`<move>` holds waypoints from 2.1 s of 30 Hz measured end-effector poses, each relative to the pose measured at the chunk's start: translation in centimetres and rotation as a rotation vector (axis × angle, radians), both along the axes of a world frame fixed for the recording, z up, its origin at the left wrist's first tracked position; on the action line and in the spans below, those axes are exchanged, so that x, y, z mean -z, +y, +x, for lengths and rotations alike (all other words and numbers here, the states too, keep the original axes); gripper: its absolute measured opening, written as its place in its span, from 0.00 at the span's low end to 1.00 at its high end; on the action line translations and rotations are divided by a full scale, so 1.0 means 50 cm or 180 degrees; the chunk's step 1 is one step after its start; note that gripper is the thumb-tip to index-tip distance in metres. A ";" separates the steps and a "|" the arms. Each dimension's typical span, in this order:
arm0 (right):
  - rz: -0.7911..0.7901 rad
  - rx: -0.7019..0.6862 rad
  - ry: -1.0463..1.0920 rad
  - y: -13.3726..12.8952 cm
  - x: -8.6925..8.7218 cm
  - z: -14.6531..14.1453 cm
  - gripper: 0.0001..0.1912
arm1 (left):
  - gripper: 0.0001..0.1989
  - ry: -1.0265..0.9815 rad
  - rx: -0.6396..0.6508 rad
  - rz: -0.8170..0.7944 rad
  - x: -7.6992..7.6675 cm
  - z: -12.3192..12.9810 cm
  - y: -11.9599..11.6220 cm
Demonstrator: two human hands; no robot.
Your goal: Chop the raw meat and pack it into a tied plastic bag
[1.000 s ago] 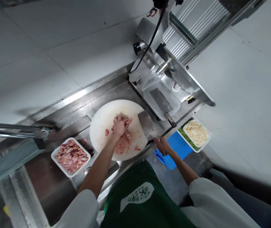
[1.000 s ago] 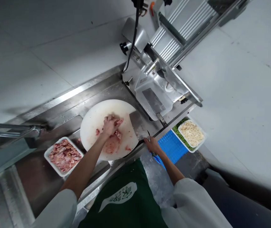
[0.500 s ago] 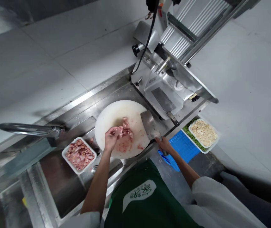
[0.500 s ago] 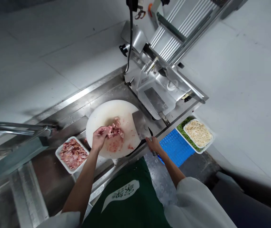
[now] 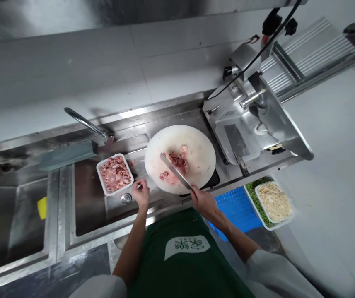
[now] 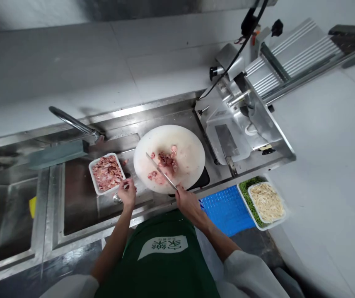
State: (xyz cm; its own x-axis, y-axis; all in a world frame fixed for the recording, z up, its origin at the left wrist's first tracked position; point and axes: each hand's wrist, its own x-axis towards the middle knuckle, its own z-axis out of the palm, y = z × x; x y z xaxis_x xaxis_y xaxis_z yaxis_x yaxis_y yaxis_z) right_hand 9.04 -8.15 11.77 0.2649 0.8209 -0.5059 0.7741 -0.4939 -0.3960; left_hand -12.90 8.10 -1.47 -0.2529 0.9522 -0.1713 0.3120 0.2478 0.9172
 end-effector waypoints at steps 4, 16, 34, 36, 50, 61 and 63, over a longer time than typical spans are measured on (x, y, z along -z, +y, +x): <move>0.0401 -0.0178 -0.0140 0.050 -0.008 -0.049 0.25 | 0.12 0.0281 -0.0497 0.0426 0.002 -0.038 -0.026; 0.0014 -0.0437 0.0000 0.136 0.105 -0.057 0.20 | 0.07 0.0801 0.2099 0.1260 0.050 0.066 -0.048; 0.0640 0.3181 0.1811 -0.131 0.159 0.134 0.29 | 0.29 0.0725 0.2378 0.1280 0.072 0.290 0.099; 0.0601 0.3290 0.2024 -0.150 0.173 0.144 0.32 | 0.29 0.0662 0.2620 0.1307 0.069 0.345 0.132; 0.0456 0.3211 0.2258 -0.089 0.187 0.159 0.28 | 0.23 0.0493 0.3680 0.1639 0.032 0.295 0.212; 0.0417 0.2705 0.2376 -0.009 0.204 -0.012 0.18 | 0.39 0.0714 0.3479 0.1467 0.040 0.282 -0.014; 0.0515 0.2645 0.2407 0.006 0.204 -0.040 0.16 | 0.32 0.0592 0.3057 0.1524 0.039 0.286 -0.034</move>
